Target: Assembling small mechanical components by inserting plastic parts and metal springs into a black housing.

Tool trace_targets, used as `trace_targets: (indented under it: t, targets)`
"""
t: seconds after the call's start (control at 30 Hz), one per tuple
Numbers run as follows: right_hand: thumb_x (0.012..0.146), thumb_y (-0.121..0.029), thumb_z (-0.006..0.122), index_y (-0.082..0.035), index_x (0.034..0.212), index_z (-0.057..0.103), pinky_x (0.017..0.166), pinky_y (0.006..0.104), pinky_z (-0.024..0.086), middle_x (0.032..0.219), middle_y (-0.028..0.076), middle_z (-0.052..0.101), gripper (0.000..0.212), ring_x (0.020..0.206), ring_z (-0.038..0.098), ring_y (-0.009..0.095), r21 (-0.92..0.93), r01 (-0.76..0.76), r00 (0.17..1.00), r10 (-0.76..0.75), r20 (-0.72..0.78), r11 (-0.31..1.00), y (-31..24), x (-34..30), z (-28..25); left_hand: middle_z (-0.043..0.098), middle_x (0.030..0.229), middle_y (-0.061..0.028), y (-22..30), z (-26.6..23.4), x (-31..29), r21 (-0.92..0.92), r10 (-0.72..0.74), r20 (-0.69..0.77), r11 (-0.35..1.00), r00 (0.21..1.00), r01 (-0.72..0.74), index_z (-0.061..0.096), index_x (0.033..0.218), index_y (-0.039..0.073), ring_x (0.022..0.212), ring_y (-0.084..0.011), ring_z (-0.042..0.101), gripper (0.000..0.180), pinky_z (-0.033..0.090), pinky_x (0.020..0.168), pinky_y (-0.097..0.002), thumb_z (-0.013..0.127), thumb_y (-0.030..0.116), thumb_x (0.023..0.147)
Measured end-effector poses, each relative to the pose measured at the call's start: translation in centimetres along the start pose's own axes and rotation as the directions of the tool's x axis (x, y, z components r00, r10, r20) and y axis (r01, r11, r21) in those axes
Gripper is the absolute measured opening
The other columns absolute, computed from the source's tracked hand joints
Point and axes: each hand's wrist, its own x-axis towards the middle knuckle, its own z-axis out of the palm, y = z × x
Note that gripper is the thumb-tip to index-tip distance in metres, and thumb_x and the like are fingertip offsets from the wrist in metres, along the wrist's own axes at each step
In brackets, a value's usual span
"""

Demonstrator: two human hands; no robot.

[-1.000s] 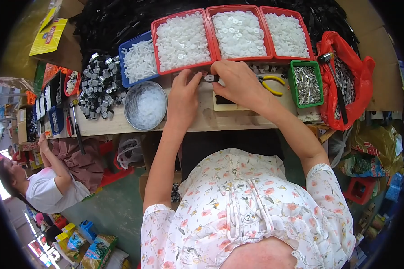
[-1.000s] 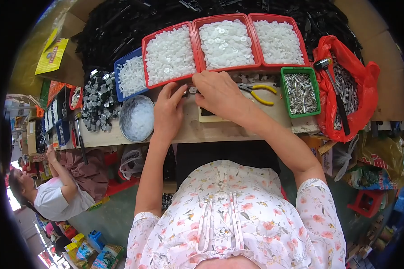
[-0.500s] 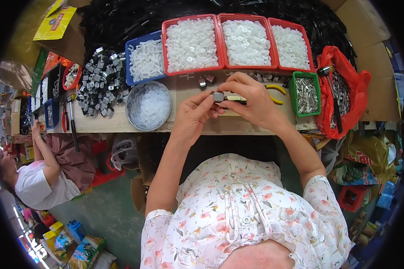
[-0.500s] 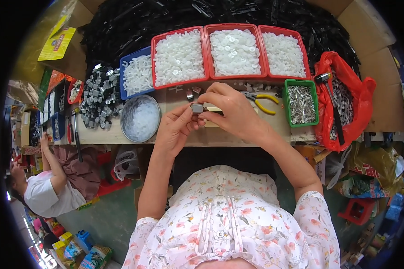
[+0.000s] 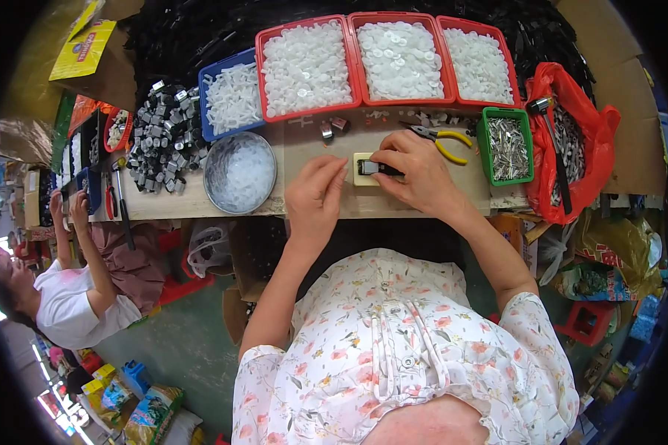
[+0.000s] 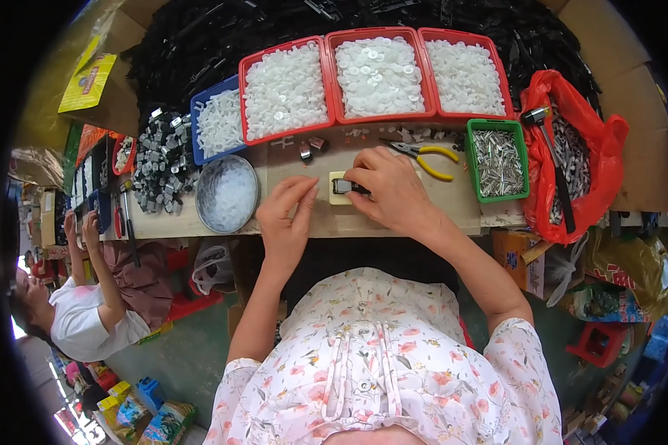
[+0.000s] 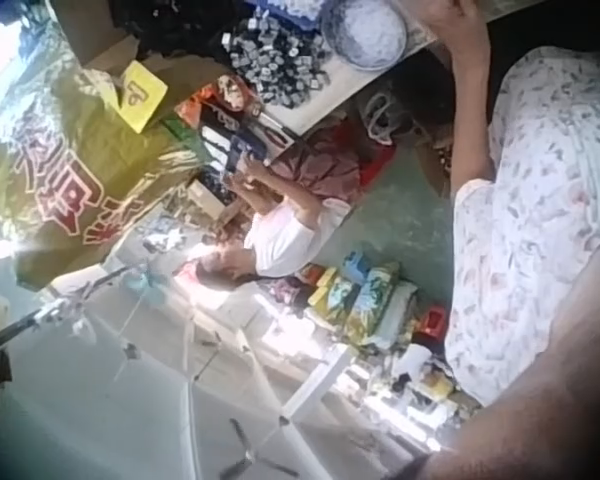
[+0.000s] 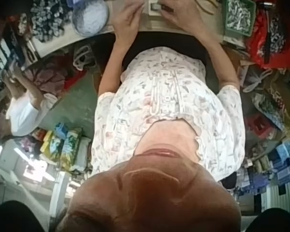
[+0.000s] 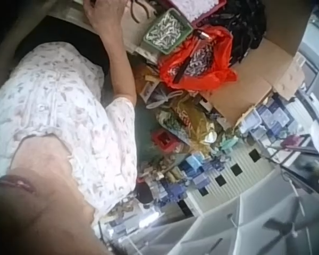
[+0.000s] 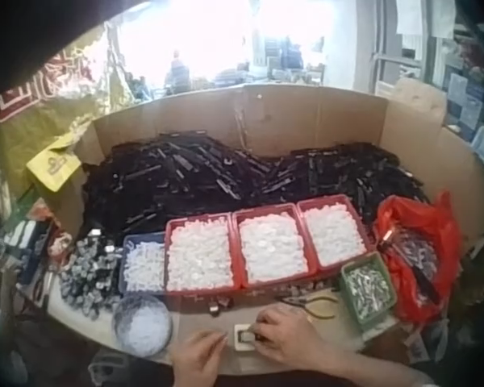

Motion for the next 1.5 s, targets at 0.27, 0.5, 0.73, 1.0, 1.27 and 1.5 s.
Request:
trace_targets:
  t: [0.27, 0.5, 0.73, 1.0, 1.27, 1.5]
  targets:
    - [0.072, -0.008, 0.076, -0.002, 0.097, 0.070, 0.073, 0.0404, 0.049, 0.092, 0.011, 0.060, 0.026, 0.088, 0.061, 0.030, 0.010, -0.021, 1.000, 0.021, -0.018, 1.000, 0.4, -0.2, 0.4, 0.063, 0.116, -0.0155, -1.2, 2.0, -0.6, 0.296, 0.350, 0.205, 0.868, 0.914, -0.399, 0.066, 0.113, -0.001, 0.097, -0.0318, 0.066, 0.028, 0.054, 0.082, -0.0399, 0.067, -0.003, 0.085]
    - [0.074, -0.010, 0.075, -0.002, 0.096, 0.073, 0.077, 0.0395, 0.047, 0.092, 0.010, 0.060, 0.023, 0.089, 0.059, 0.028, 0.071, -0.030, 0.999, 0.028, 0.028, 0.997, 0.8, 0.0, 0.5, 0.062, 0.115, -0.0184, -2.2, 1.3, -0.1, 0.309, 0.456, 0.270, 0.793, 0.848, -0.525, 0.065, 0.114, -0.004, 0.104, -0.0345, 0.065, 0.036, 0.055, 0.085, -0.0408, 0.064, -0.009, 0.078]
    - [0.071, -0.004, 0.076, -0.002, 0.100, 0.073, 0.075, 0.0391, 0.048, 0.093, 0.012, 0.062, 0.029, 0.088, 0.059, 0.029, 0.257, -0.081, 0.996, 0.088, -0.013, 0.963, 1.0, -0.2, 0.8, 0.062, 0.114, -0.0156, -2.6, 1.4, -0.1, 0.305, 0.491, 0.259, 0.775, 0.832, -0.553, 0.063, 0.114, -0.004, 0.104, -0.0311, 0.064, 0.039, 0.054, 0.085, -0.0390, 0.065, -0.002, 0.075]
    - [0.074, -0.004, 0.076, -0.001, 0.103, 0.073, 0.074, 0.0349, 0.049, 0.093, 0.011, 0.060, 0.029, 0.088, 0.060, 0.026, 0.249, -0.098, 0.995, 0.101, 0.003, 0.964, 1.4, -0.3, 0.6, 0.062, 0.115, -0.0160, -2.7, 1.2, 0.5, 0.283, 0.468, 0.305, 0.787, 0.829, -0.548, 0.063, 0.114, -0.004, 0.105, -0.0315, 0.064, 0.040, 0.054, 0.084, -0.0389, 0.065, -0.002, 0.075]
    - [0.072, -0.006, 0.076, -0.004, 0.105, 0.071, 0.084, 0.0415, 0.046, 0.103, 0.011, 0.061, 0.034, 0.099, 0.059, 0.027, 0.005, -0.083, 0.994, 0.083, 0.077, 0.996, 0.3, -0.5, 0.1, 0.063, 0.113, -0.0168, -2.5, 1.4, 0.5, 0.326, 0.480, 0.348, 0.743, 0.805, -0.584, 0.063, 0.115, -0.005, 0.108, -0.0334, 0.064, 0.043, 0.054, 0.084, -0.0393, 0.065, -0.002, 0.073]
    - [0.080, -0.020, 0.076, -0.005, 0.139, 0.049, 0.094, 0.0477, 0.046, 0.122, 0.015, 0.061, 0.066, 0.111, 0.060, 0.032, 0.395, 0.083, 0.975, -0.156, 0.158, 0.915, -6.4, 0.3, -5.6, 0.062, 0.120, -0.0196, -2.4, 1.1, 0.0, 0.383, 0.377, 0.445, 0.740, 0.812, -0.553, 0.062, 0.117, -0.003, 0.116, -0.0394, 0.059, 0.047, 0.051, 0.091, -0.0446, 0.068, 0.012, 0.073]
